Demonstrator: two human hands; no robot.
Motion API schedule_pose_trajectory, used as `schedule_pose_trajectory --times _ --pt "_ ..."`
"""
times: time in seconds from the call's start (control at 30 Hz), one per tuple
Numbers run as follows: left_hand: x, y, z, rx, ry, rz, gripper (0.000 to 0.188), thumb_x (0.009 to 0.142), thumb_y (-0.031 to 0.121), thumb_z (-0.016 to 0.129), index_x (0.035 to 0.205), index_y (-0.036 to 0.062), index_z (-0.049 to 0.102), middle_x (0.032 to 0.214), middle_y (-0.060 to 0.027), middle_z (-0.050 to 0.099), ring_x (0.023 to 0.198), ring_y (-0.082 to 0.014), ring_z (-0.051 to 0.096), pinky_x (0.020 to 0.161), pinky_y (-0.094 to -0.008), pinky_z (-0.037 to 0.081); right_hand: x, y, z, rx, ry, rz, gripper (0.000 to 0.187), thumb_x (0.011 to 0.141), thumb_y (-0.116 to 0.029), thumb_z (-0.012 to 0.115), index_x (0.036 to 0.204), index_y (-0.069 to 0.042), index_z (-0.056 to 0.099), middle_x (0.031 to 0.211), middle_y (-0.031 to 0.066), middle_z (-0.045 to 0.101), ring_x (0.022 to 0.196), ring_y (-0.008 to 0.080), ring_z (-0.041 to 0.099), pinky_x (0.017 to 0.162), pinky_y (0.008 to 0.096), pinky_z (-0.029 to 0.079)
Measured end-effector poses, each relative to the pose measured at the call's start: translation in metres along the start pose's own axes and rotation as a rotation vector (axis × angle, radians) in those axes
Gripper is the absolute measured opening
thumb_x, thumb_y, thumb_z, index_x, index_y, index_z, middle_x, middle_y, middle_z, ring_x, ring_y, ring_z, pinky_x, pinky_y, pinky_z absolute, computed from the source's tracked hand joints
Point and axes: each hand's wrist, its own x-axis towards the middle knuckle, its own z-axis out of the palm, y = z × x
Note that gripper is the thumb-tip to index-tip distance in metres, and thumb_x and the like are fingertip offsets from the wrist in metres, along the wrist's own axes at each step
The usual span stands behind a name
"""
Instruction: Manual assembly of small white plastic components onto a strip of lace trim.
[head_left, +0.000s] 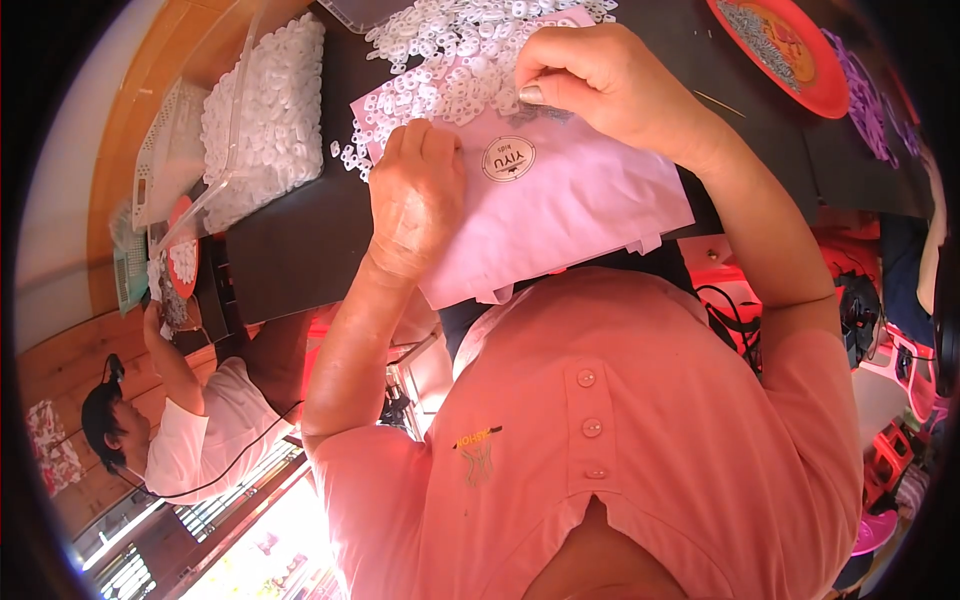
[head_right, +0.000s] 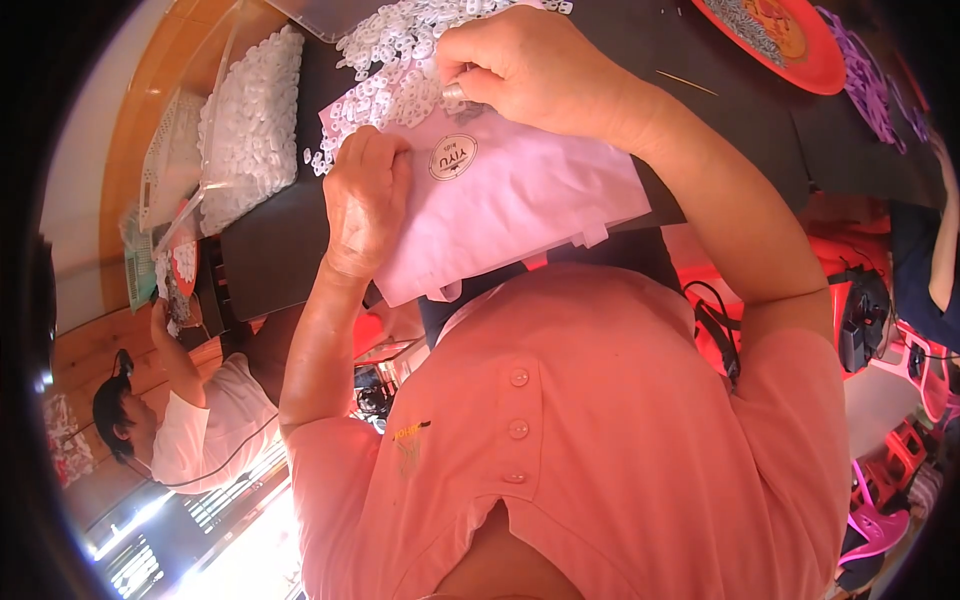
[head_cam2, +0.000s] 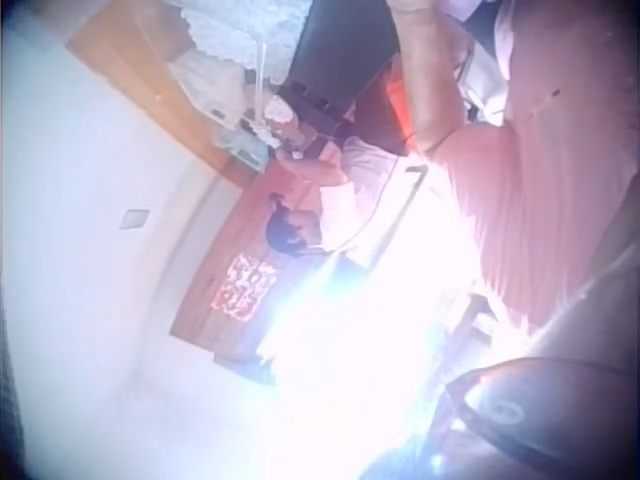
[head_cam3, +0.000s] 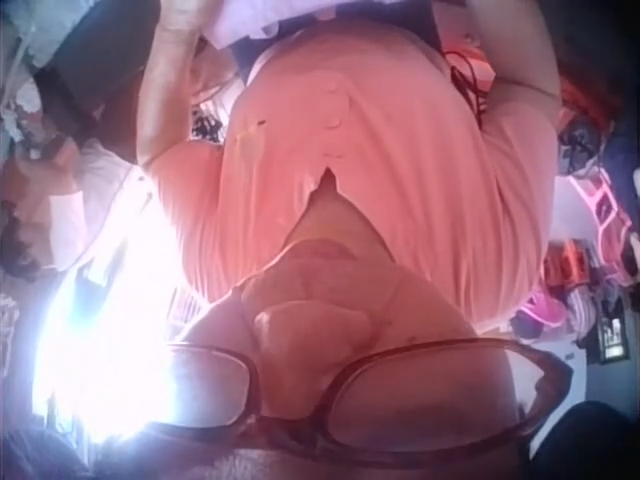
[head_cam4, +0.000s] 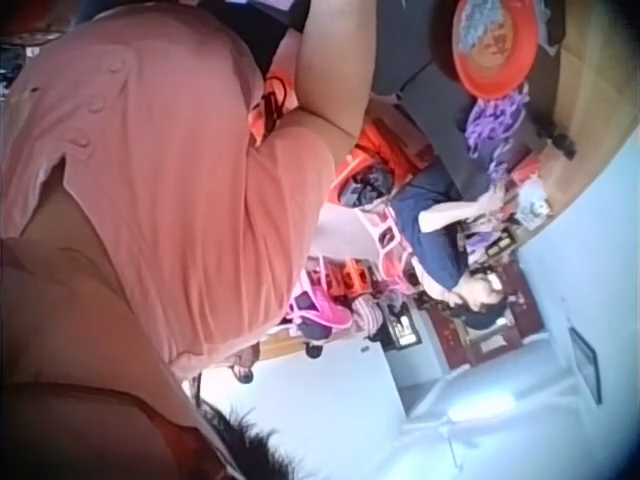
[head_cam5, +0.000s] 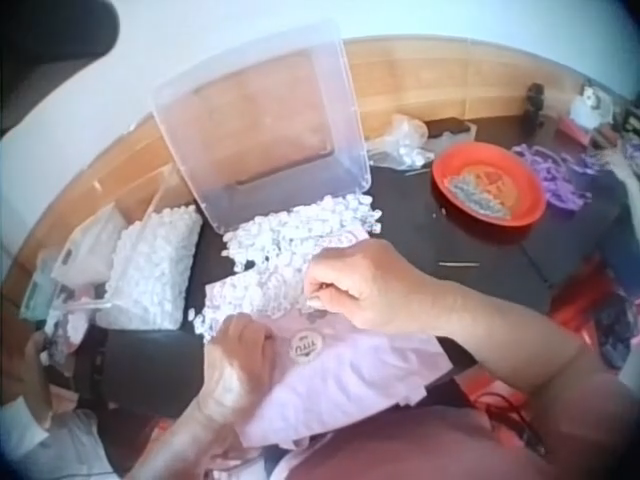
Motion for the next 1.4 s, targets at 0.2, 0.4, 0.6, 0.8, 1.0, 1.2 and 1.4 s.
schedule_pose_trajectory --times 0.2,0.4,0.6,0.8,1.0,1.2,1.4 --pt "-0.002 -0.001 -0.001 -0.116 0.011 -0.109 0.007 0.079 -0.001 0.062 0.085 0.0032 0.059 0.080 -0.0113 0.055 0.075 -0.0312 0.057 0.064 -0.0389 0.048 0.000 -0.001 0.000 0.003 0.015 0.017 0.004 0.084 -0.002 0.061 0.087 0.000 0.058 0.071 0.0053 0.058 0.062 0.0121 0.052 0.059 0.0259 0.044" --pt "0.003 0.005 -0.002 -0.159 -0.027 -0.036 0.010 0.078 -0.001 0.065 0.085 0.0043 0.060 0.081 -0.0102 0.055 0.075 -0.0299 0.058 0.064 -0.0378 0.048 0.000 0.001 0.003 0.025 -0.015 0.064 0.005 0.084 -0.003 0.062 0.087 -0.001 0.058 0.070 0.0045 0.057 0.062 0.0114 0.052 0.059 0.0257 0.043" --pt "0.002 0.002 0.005 -0.037 -0.015 0.026 0.010 0.079 0.000 0.065 0.086 0.0037 0.059 0.081 -0.0102 0.055 0.078 -0.0306 0.058 0.064 -0.0383 0.048 -0.002 0.011 0.010 -0.024 0.023 0.007 0.005 0.078 -0.008 0.060 0.081 -0.004 0.059 0.068 0.0099 0.060 0.061 0.0226 0.058 0.058 0.0328 0.044" --pt "0.001 0.004 -0.002 -0.153 -0.005 0.048 0.013 0.078 0.000 0.067 0.088 0.0032 0.059 0.082 -0.0104 0.056 0.078 -0.0296 0.057 0.065 -0.0384 0.048 -0.003 0.009 0.011 -0.085 0.017 -0.014 0.005 0.080 -0.010 0.059 0.082 -0.005 0.058 0.068 0.0097 0.059 0.060 0.0257 0.057 0.058 0.0369 0.043" --pt "0.001 0.006 -0.003 -0.186 -0.020 -0.050 0.012 0.077 0.000 0.068 0.085 0.0028 0.059 0.081 -0.0105 0.056 0.078 -0.0292 0.057 0.065 -0.0364 0.047 -0.004 0.011 0.011 -0.144 -0.042 -0.032 0.005 0.083 -0.002 0.062 0.085 -0.002 0.058 0.075 0.0080 0.059 0.066 0.0223 0.055 0.061 0.0310 0.045" --pt "0.000 0.004 0.001 -0.156 0.028 -0.042 0.012 0.077 -0.001 0.068 0.083 0.0023 0.059 0.080 -0.0104 0.056 0.076 -0.0289 0.057 0.064 -0.0372 0.046 -0.005 0.012 0.015 -0.130 0.019 -0.071 0.005 0.079 -0.011 0.058 0.081 -0.007 0.058 0.070 0.0097 0.061 0.063 0.0293 0.058 0.059 0.0398 0.044" --pt "-0.001 0.001 0.002 -0.178 0.045 -0.103 0.012 0.076 -0.003 0.066 0.083 0.0025 0.059 0.078 -0.0106 0.055 0.075 -0.0299 0.056 0.066 -0.0377 0.045 -0.006 0.010 0.016 -0.117 0.014 -0.086 0.006 0.079 -0.012 0.058 0.081 -0.006 0.058 0.072 0.0106 0.061 0.065 0.0308 0.058 0.060 0.0417 0.044"
